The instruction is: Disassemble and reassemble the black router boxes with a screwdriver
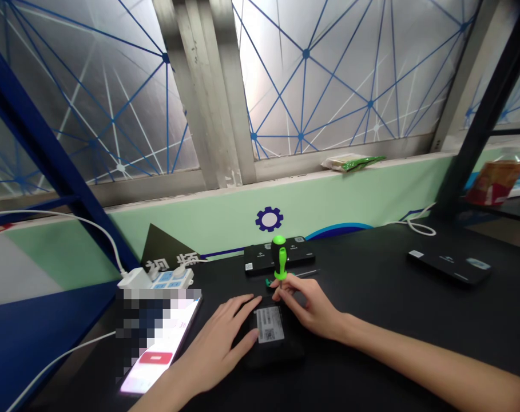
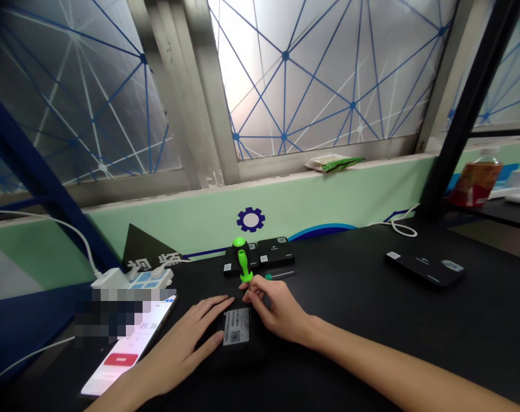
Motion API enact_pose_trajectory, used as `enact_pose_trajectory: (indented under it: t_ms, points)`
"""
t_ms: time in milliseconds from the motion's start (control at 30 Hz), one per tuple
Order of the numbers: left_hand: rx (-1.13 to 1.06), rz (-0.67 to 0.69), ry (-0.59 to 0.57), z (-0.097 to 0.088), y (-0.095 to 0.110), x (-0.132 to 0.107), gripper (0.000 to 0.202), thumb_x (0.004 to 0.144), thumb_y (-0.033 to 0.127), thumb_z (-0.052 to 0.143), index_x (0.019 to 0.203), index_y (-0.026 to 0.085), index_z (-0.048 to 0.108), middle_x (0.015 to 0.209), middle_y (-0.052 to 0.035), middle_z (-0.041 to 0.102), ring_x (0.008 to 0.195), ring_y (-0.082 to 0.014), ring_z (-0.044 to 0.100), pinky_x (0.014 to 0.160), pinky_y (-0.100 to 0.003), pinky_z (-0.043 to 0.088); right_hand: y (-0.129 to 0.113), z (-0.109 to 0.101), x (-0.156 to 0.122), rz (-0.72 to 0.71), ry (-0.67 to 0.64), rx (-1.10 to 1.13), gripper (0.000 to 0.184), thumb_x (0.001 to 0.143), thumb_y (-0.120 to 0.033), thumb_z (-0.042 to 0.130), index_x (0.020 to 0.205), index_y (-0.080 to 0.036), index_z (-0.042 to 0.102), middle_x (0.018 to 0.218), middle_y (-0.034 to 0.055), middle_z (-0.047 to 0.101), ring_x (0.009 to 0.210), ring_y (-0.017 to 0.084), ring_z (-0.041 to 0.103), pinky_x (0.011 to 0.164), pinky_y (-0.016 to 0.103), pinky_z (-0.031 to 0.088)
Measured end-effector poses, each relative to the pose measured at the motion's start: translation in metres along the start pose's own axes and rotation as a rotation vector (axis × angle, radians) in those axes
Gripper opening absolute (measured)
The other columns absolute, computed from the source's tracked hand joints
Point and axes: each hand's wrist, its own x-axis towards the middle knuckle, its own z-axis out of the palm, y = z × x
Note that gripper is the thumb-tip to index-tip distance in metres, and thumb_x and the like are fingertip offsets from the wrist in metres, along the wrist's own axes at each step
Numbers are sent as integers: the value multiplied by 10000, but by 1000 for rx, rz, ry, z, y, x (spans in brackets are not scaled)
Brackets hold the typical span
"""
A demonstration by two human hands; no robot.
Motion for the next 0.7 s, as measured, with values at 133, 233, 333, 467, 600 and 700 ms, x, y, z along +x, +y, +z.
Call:
enact_pose_trajectory:
  t_ms: [133,233,333,467,600,700]
  points:
    - [-3,-5,-7,0,-1,1,519,1042,483,407,1536,355,311,1556,-33,399,1412,-281,392,1154,-503,347,2,2,2,35,24,16,91,982,-197,521,990,-189,610,843,42,704,724,155,664,712,263,523]
    - [0,-9,-17,0,-2,1,523,1043,489,399,1539,357,300,1565,-31,383,1422,-278,375,1166,-515,323,3,3,3,55,45,27,77,972,-209,547,1000,-184,614,806,30,692,677,146,641,676,253,519]
    - [-1,-9,-20,1,-1,1,524,1044,491,395,1540,353,298,1565,-35,381,1422,-278,374,1167,-516,320,2,2,2,50,49,29,108,992,-226,519,977,-184,617,829,36,699,697,145,653,689,251,520]
    - [1,-7,-18,0,0,0,519,1047,483,392,1540,351,297,1561,-37,386,1414,-273,387,1159,-507,335,1,0,1,20,28,-2,191,1018,-227,461,917,-186,618,934,66,715,806,162,683,741,259,519]
    - [2,2,-4,0,-1,0,517,1046,475,403,1537,349,306,1554,-40,401,1406,-278,401,1151,-502,349,1,-1,1,17,5,-18,150,1014,-233,477,980,-192,617,887,52,718,795,167,682,754,267,517]
    - [7,5,-1,1,-2,0,521,1041,481,410,1536,352,310,1553,-37,405,1408,-280,401,1149,-500,354,3,0,2,31,4,-5,120,1002,-237,511,989,-192,622,835,33,712,735,156,666,746,266,520]
